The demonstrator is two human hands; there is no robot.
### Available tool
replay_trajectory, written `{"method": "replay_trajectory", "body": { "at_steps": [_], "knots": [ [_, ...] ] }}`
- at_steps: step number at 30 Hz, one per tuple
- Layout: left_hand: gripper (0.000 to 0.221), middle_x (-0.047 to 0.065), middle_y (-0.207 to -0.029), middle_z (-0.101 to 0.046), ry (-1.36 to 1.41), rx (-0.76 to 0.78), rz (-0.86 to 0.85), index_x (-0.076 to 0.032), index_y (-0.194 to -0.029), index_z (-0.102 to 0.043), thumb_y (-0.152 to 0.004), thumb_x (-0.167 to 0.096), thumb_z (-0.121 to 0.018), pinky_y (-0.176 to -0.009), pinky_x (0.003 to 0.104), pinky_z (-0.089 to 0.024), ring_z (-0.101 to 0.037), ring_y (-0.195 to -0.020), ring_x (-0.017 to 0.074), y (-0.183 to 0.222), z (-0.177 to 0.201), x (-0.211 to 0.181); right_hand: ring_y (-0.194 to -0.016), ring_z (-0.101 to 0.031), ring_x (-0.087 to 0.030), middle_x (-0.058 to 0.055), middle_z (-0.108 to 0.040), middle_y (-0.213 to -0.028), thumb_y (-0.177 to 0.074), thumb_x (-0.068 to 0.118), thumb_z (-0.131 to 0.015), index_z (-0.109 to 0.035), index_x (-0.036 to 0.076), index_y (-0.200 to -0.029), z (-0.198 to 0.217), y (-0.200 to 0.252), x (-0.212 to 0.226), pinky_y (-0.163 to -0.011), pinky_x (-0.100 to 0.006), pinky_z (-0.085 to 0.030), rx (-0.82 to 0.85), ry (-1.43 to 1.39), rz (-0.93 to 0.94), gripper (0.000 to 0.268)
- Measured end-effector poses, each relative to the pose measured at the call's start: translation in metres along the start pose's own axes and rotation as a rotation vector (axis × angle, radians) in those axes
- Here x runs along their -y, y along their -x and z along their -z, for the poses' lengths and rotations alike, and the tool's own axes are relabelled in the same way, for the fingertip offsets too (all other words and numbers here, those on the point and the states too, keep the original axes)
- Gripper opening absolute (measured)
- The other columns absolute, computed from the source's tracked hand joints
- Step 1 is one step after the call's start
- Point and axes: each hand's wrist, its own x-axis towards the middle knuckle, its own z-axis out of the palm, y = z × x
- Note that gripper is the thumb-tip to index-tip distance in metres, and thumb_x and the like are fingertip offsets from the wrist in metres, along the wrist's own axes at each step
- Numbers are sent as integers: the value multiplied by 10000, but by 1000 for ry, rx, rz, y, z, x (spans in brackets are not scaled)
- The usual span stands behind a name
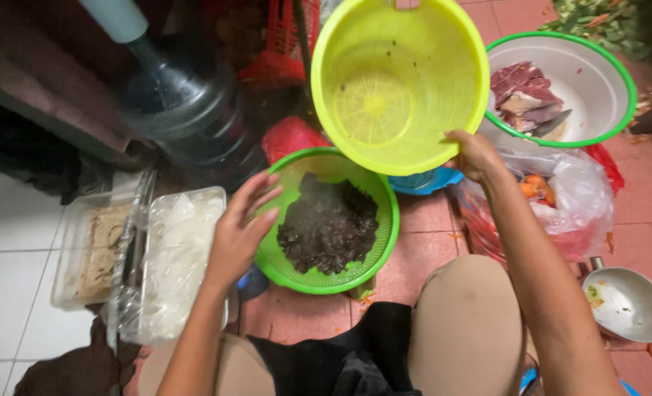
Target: The person, sitting on the floor, places wood ear mushrooms and white fungus from containers and a colander into small plastic bags by hand.
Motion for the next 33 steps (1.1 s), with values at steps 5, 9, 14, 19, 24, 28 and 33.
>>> {"method": "replay_trajectory", "body": {
  "at_steps": [5, 9, 14, 19, 24, 28, 33],
  "knots": [
    [85, 108, -1071, -754, -416, -327, 94, 27, -1037, -696, -975, -15, -655, -844, 275, -571, -705, -964, 147, 64, 31, -31, -989, -736, -318, -206, -690, -1218, -989, 204, -518, -510, -16, -1348, 58, -71, -146, -739, -382, -641, -201, -218, -174, 421],
    [154, 134, -932, -739, -586, -378, -26, 16, -947, -691, -1057, -35, -597, -890, 298, -592, -746, -958, 183, 82, 58, -34, -1051, -680, -364, -278, -565, -1312, -1039, 415, -505, -391, 4, -1462, 35, -54, -181, -794, -466, -629, -176, -377, -261, 600],
    [220, 178, -1062, -723, -611, -482, 111, 48, -1003, -681, -1080, -69, -512, -885, 370, -640, -740, -1013, 259, 120, 119, 27, -1082, -616, -381, -207, -525, -1246, -1031, 339, -500, -420, 64, -1397, 26, -39, -254, -859, -555, -594, -286, -324, -325, 465],
    [185, 155, -1085, -732, -725, -462, 145, 26, -1042, -704, -1015, -103, -573, -855, 361, -653, -733, -1060, 235, 110, 113, 30, -1118, -664, -349, -111, -616, -1111, -993, 108, -524, -525, -33, -1183, 40, -94, -314, -932, -520, -626, -175, -427, -154, 237],
    [227, 76, -1108, -757, -852, -393, 206, -67, -1160, -714, -957, -153, -660, -810, 292, -592, -741, -993, 154, 72, 48, -21, -1152, -627, -225, -84, -658, -1247, -985, 214, -615, -554, 129, -1238, 0, -56, -222, -889, -500, -550, 10, 280, -511, 274],
    [364, 87, -1013, -788, -749, -355, 481, -54, -1219, -647, -906, -241, -651, -711, 346, -604, -786, -853, 211, 71, 21, 12, -1078, -689, -251, -75, -704, -1269, -977, 326, -536, -625, 128, -1337, -10, -29, -173, -860, -455, -585, 178, 456, -452, 421],
    [601, 234, -796, -730, -711, -164, 971, 39, -1125, -624, -978, -543, -636, -697, 440, -567, -740, -792, 395, 89, -10, 101, -996, -715, -246, -135, -732, -1179, -1013, 517, -466, -643, 61, -1328, -80, 21, -45, -814, -431, -608, 301, 533, -256, 582]
  ]
}}
